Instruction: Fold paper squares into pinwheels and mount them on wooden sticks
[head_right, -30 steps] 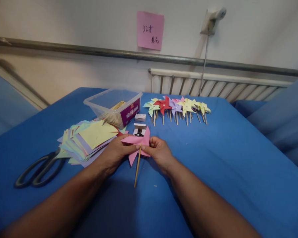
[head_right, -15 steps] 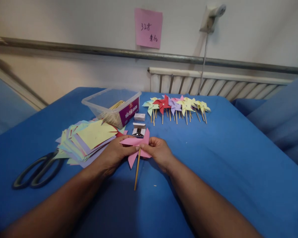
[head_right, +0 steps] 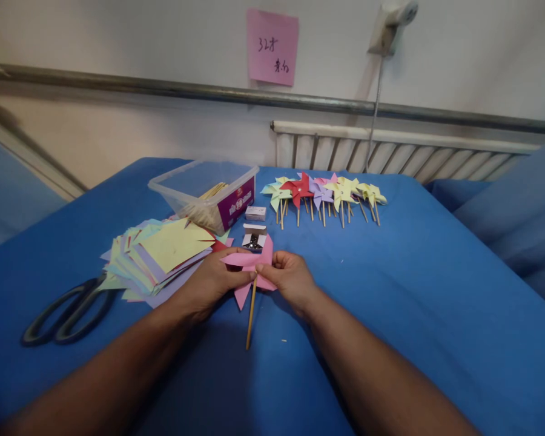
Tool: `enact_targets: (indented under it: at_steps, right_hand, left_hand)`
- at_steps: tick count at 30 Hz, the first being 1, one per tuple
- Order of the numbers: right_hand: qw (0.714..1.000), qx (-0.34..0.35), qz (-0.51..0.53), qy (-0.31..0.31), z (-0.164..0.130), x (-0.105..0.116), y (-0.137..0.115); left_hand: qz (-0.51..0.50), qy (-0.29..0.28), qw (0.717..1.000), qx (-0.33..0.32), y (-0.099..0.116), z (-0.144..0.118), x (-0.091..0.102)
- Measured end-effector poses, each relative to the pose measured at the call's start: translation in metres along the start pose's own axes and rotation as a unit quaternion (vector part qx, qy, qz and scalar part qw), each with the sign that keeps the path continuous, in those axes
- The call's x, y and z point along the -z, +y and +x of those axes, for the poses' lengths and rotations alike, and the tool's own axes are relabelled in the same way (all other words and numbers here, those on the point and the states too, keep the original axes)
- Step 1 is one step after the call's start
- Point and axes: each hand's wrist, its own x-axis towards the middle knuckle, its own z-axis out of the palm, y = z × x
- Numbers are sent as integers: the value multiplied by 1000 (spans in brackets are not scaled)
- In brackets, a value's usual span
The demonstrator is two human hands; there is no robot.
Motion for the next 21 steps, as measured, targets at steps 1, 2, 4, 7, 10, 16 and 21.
enact_targets:
  at_steps: [1, 2, 4, 7, 10, 16, 21]
  right_hand:
    - [1000, -2, 0, 0, 0, 0, 0]
    - [1000, -4, -1, -1, 0, 0, 0]
    - [1000, -6, 0, 1, 0, 0, -1]
    - [1000, -8, 2, 5, -1, 1, -1]
    - [1000, -10, 4, 1, -2, 1, -1]
    - [1000, -8, 21, -11, -1, 1, -1]
    - [998, -2, 35, -44, 0, 4, -1]
  left_hand:
    - [0, 0, 1000, -1, 0, 0, 0]
    - [-1, -2, 1000, -2, 0, 0, 0]
    - [0, 0, 1000, -4, 0, 0, -1]
    - [16, 16, 1000, -8, -3, 1, 0]
    - [35, 23, 999, -13, -6, 2, 0]
    - [-17, 15, 1000, -3, -9, 3, 0]
    - [-88, -14, 996, 15, -7, 4, 3]
